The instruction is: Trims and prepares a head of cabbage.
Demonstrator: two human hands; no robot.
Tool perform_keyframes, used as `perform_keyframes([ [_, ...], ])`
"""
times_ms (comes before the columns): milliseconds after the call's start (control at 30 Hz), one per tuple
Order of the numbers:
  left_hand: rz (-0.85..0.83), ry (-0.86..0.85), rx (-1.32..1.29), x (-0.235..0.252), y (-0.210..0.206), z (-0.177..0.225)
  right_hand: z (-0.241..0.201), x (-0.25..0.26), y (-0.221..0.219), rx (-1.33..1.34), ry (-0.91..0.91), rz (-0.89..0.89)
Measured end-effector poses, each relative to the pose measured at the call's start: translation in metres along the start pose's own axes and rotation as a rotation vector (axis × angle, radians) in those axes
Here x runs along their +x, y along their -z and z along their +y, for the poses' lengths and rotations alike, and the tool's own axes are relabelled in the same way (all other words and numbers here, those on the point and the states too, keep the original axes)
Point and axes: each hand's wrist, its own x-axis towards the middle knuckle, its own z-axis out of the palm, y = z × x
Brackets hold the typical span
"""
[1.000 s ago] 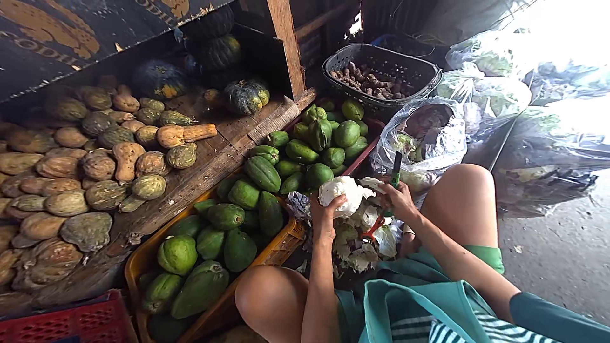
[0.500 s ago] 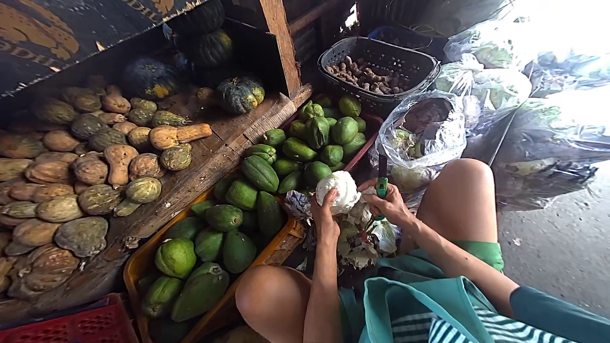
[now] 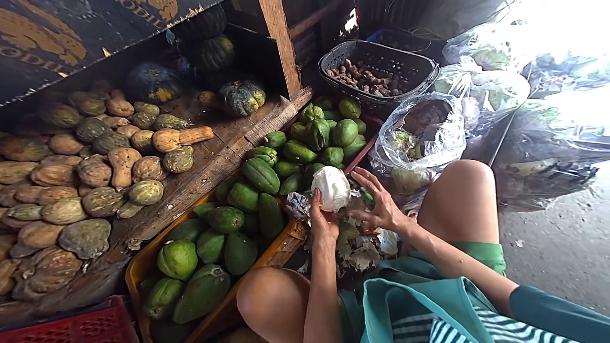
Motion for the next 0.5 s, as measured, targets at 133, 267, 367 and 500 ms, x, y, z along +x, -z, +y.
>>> perform_keyframes([
  [133, -0.082, 0.024, -0.036, -0.004, 0.001, -0.006, -0.006, 0.003, -0.010, 0.037, 0.177, 0.083],
  [267, -0.209, -0.004, -0.090, -0.004, 0.010, -0.006, -0.010, 0.002, -0.003, -0.011, 0.299, 0.045],
  [367, -0.202, -0.018, 0.035, -0.011, 0.006, -0.002, -0.009, -0.002, 0.000, -0.051, 0.346, -0.010],
  [500, -0.163, -0.021, 0.056, -0.010, 0.004, -0.003, -0.009, -0.005, -0.003, -0.103, 0.365, 0.000],
])
